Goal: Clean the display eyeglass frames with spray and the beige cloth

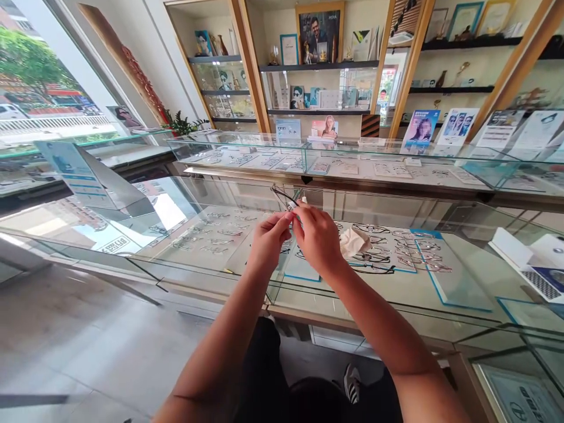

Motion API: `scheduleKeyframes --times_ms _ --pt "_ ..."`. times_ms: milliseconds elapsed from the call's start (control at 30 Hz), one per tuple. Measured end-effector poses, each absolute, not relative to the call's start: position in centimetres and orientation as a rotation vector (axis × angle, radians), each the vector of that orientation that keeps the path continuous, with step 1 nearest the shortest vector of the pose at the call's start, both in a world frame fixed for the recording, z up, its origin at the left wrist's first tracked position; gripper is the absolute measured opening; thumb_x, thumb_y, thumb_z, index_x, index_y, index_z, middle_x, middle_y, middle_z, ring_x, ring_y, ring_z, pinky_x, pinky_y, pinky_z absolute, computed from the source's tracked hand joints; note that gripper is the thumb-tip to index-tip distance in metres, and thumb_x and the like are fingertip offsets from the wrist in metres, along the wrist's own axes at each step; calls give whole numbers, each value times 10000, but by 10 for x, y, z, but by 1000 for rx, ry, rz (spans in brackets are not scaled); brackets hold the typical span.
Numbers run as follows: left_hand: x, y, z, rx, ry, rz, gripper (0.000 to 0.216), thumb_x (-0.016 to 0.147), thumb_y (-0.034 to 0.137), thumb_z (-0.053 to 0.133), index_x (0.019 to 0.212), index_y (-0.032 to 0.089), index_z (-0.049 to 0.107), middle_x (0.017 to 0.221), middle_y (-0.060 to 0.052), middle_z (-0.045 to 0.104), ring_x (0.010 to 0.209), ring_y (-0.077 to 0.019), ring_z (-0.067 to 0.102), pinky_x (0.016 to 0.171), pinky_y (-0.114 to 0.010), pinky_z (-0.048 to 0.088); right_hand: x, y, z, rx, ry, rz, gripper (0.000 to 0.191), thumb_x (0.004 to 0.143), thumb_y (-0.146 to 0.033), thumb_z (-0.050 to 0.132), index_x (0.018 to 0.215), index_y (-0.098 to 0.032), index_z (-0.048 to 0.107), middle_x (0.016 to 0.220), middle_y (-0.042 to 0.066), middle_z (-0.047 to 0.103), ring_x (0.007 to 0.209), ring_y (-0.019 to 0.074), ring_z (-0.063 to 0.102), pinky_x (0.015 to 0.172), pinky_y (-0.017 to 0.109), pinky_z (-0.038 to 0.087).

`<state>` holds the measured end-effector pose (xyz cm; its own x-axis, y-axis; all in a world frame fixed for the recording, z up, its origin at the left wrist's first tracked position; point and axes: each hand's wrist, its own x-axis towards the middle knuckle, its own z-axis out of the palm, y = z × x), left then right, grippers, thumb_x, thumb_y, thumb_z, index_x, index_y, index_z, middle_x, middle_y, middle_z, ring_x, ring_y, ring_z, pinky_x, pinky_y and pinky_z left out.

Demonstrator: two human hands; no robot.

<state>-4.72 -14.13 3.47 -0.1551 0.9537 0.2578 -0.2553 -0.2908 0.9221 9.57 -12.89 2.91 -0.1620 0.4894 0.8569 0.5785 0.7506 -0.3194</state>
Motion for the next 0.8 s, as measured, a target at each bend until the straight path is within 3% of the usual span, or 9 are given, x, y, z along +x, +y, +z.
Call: scheduleKeyframes --times_ms 200,333,500,633,800 --pt "-81 -144 20 1210 1082 1583 585 641 702 1027 827 180 840 673 3 601 597 -94 400 567 -261 316 98 -131 14 -787 -1960 -60 236 1105 -253 576 1278 -251 738 1271 140 865 1126 323 824 971 460 644" --pt "-121 -127 30 1523 1215 1512 567 688 702 975 837 174 831 709 -21 640 637 -123 453 604 -284 317 137 -98 14 -785 -2021 -198 281 1098 -194 501 1132 -261 771 1041 87 863 999 281 791 879 395 587" --pt "-166 -88 49 2125 1573 1047 296 864 472 788 879 185 861 582 39 470 589 -123 363 620 -303 276 192 -55 -1 -1007 -1779 -224 283 1127 -278 445 1071 -244 721 948 98 819 847 268 726 777 379 484" --pt "-174 -55 58 2494 1672 595 247 917 347 707 960 204 903 688 -9 657 645 -151 531 692 -303 387 210 -45 -15 -1130 -1739 -118 349 1177 -416 355 1041 -251 630 730 43 665 623 236 568 675 378 359" --pt "-169 -29 49 2665 1769 124 328 965 337 653 1130 240 919 951 -52 829 819 -201 698 718 -293 419 213 -45 -14 -1176 -1736 -49 493 1182 -547 304 824 -274 506 644 23 553 582 202 459 672 370 311"
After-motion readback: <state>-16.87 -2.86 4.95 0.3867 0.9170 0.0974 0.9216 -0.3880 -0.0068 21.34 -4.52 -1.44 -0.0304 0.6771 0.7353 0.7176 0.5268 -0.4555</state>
